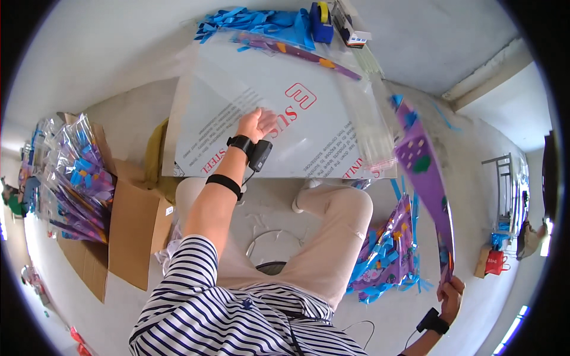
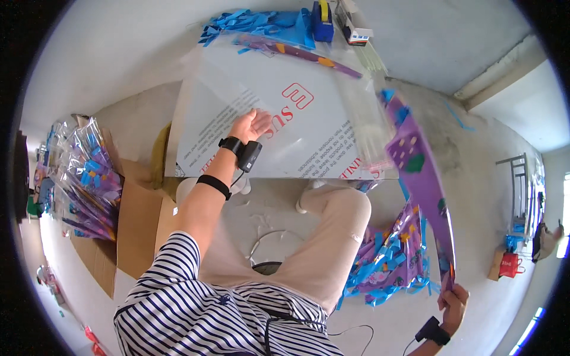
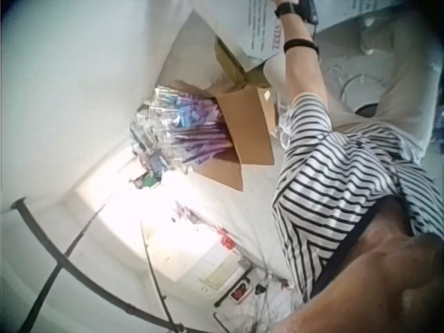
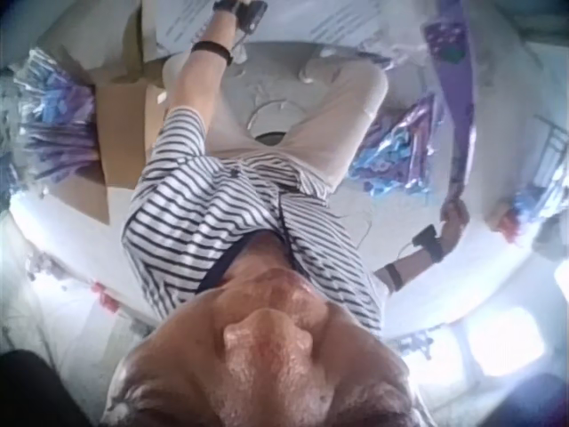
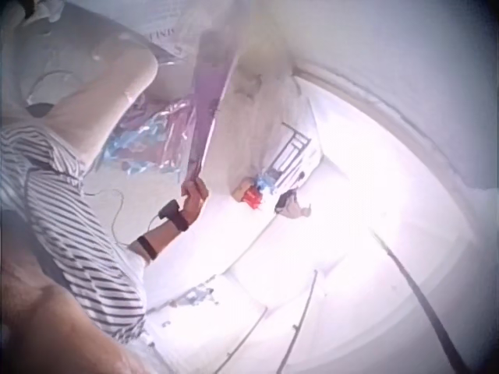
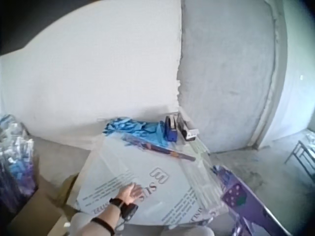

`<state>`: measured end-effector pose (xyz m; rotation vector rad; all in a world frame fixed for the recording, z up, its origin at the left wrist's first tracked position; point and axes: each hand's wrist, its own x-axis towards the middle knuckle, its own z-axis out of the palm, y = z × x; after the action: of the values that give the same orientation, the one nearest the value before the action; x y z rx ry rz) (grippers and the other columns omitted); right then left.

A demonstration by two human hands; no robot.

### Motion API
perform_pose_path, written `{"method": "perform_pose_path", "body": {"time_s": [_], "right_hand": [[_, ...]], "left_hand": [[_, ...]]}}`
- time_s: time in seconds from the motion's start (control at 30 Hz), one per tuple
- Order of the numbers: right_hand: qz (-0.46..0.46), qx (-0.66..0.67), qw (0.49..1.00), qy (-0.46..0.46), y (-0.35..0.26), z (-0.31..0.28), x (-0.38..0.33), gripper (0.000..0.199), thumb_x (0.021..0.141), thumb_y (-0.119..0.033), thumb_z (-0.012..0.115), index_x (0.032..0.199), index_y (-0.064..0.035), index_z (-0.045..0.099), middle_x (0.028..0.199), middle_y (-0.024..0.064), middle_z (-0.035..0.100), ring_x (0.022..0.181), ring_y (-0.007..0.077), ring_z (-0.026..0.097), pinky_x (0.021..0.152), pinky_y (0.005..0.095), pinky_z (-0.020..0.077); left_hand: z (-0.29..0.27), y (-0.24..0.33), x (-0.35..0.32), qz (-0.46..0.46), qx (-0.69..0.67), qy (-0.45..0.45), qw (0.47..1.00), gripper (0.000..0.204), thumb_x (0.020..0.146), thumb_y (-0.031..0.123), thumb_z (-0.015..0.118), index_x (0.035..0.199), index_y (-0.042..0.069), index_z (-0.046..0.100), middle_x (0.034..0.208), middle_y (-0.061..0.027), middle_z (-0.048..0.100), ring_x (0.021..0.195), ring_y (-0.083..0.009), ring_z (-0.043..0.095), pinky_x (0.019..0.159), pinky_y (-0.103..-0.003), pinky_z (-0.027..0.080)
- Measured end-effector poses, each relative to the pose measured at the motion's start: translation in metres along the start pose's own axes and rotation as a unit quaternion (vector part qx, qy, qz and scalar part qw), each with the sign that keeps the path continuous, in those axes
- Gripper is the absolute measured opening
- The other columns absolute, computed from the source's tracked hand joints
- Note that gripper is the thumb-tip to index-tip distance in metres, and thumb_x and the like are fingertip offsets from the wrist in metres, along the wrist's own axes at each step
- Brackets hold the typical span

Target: Assembling colorful plastic kites by folding the edges and securing them with adhesive tape.

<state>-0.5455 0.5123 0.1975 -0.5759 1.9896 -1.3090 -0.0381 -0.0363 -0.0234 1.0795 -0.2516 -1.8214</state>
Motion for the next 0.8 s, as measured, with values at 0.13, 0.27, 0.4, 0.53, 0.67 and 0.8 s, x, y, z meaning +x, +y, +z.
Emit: {"method": "perform_pose_path", "body": {"time_s": [0.13, 0.27, 0.4, 0.53, 0.67, 0.8], "right_hand": [[-0.022, 0.038, 0.999, -0.019, -0.005, 0.064, 0.028, 0.026, 0.086, -0.011, 0.066, 0.109, -0.0029, 0.057, 0.084, 0.0119, 0.062, 0.054, 0.0146, 0.050, 0.046, 0.0254, 0.0370], [-0.039, 0.015, 0.992, -0.121, -0.055, 0.157, 0.055, 0.010, 0.085, -0.007, 0.064, 0.078, -0.0023, 0.059, 0.064, 0.0025, 0.053, 0.051, 0.0124, 0.048, 0.049, 0.0263, 0.0346], [-0.040, -0.027, 0.980, -0.195, -0.076, 0.209, 0.072, 0.016, 0.085, -0.009, 0.062, 0.071, -0.0019, 0.057, 0.062, 0.0024, 0.052, 0.052, 0.0105, 0.046, 0.050, 0.0261, 0.0327], [0.017, 0.049, 0.984, -0.171, -0.085, 0.286, 0.071, 0.016, 0.088, -0.008, 0.062, 0.074, -0.0003, 0.060, 0.065, 0.0048, 0.055, 0.054, 0.0111, 0.048, 0.050, 0.0262, 0.0336], [-0.018, -0.086, 0.907, -0.412, -0.086, 0.349, 0.095, 0.014, 0.091, -0.013, 0.064, 0.084, -0.0011, 0.064, 0.068, 0.0029, 0.059, 0.056, 0.0097, 0.052, 0.051, 0.0239, 0.0363], [0.031, -0.098, 0.881, -0.462, -0.064, 0.407, 0.107, 0.016, 0.091, -0.014, 0.065, 0.082, -0.0013, 0.067, 0.066, 0.0030, 0.062, 0.052, 0.0073, 0.052, 0.048, 0.0209, 0.0368]], "left_hand": [[0.055, -0.009, 0.002, -0.028, 0.013, -0.071, 0.997, 0.048, 0.103, 0.035, 0.056, 0.129, -0.005, 0.047, 0.128, -0.0259, 0.058, 0.108, -0.0382, 0.065, 0.095, -0.056, 0.055], [0.069, 0.011, -0.002, -0.100, 0.380, -0.064, 0.917, 0.063, 0.089, 0.054, 0.071, 0.107, -0.005, 0.056, 0.094, -0.0185, 0.068, 0.068, -0.0278, 0.071, 0.059, -0.038, 0.060], [0.068, 0.019, -0.052, 0.018, 0.501, -0.098, 0.859, 0.043, 0.094, 0.040, 0.069, 0.097, -0.002, 0.061, 0.087, -0.0122, 0.068, 0.067, -0.0199, 0.070, 0.057, -0.029, 0.057], [0.050, 0.025, -0.107, 0.008, 0.307, -0.179, 0.935, 0.036, 0.095, 0.036, 0.069, 0.110, 0.004, 0.062, 0.104, -0.0096, 0.069, 0.097, -0.0203, 0.069, 0.087, -0.036, 0.056], [0.021, 0.037, -0.146, 0.000, 0.062, -0.268, 0.961, 0.030, 0.094, 0.026, 0.068, 0.119, 0.010, 0.062, 0.114, -0.0102, 0.068, 0.110, -0.0245, 0.064, 0.097, -0.046, 0.053], [-0.030, 0.053, -0.140, 0.009, 0.024, -0.156, 0.987, 0.025, 0.092, 0.023, 0.070, 0.112, 0.008, 0.065, 0.107, -0.0076, 0.070, 0.104, -0.0243, 0.067, 0.096, -0.046, 0.055]]}}
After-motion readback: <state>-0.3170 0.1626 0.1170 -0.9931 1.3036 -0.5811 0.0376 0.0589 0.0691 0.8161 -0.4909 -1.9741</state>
